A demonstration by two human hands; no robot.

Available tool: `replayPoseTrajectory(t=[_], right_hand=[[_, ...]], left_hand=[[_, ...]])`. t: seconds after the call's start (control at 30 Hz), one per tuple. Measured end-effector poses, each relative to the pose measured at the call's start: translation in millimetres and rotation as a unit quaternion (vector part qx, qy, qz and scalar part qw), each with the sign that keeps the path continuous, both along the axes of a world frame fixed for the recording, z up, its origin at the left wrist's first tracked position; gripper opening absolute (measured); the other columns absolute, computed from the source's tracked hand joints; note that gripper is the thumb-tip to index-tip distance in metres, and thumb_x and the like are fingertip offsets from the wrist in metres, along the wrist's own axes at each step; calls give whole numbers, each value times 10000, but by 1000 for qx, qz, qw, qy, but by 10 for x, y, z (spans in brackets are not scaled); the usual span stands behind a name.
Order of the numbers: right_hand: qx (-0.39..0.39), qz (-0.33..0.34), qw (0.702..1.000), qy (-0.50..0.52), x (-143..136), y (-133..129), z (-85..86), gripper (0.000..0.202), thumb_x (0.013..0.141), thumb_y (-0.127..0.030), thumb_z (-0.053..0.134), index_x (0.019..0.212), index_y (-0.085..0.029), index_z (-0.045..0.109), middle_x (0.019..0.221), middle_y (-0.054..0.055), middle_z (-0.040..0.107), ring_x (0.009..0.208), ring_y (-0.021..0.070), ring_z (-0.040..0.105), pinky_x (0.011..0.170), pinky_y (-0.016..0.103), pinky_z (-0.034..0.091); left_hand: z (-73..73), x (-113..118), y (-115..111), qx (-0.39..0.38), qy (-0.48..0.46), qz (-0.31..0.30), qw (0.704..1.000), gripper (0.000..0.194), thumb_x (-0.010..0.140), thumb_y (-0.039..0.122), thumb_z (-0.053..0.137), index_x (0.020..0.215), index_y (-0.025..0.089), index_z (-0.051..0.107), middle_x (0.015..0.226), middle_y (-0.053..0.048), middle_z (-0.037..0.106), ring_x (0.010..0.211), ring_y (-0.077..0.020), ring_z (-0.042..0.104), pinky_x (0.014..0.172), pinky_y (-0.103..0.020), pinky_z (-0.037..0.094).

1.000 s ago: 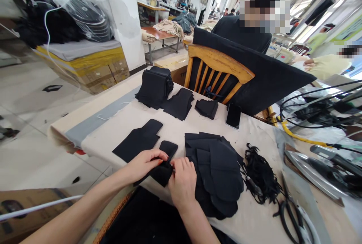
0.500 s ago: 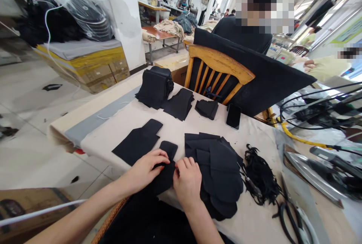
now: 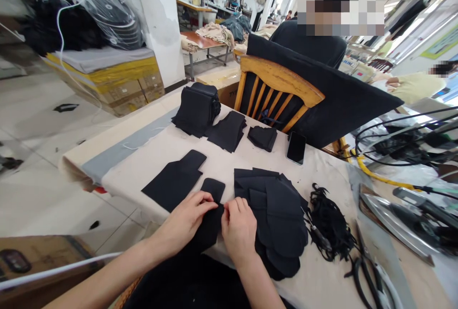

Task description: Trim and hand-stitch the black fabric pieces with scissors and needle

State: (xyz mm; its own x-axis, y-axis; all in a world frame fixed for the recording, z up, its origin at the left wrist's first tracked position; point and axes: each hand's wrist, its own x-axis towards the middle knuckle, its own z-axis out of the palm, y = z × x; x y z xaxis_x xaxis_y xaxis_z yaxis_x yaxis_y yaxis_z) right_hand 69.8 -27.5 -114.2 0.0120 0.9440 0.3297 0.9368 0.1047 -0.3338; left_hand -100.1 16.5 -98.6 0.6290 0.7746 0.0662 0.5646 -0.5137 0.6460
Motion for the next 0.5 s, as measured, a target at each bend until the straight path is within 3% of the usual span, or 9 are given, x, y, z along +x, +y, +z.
replayPoseTrajectory(t=[0.33, 0.5], right_hand=[[1, 15, 1000, 4, 20, -15, 4, 224, 817, -14, 466, 783, -175, 618, 778, 59, 568, 786, 213, 509, 661, 302, 425], [0, 48, 999, 13, 19, -83, 67, 286, 825, -16, 457, 950, -174, 661, 888, 74, 614, 842, 214, 520, 714, 323, 441]], left_hand=[[-45, 25, -66, 68, 62, -20, 996, 520, 805, -44, 388, 1200, 218, 603, 1351, -34, 576, 1140, -214, 507, 1012, -386, 437], [-82, 4, -103, 96, 91, -26, 991, 599, 814, -30, 415, 1300, 297, 539, 1403, -9, 545, 1191, -230, 502, 1006, -418, 423]])
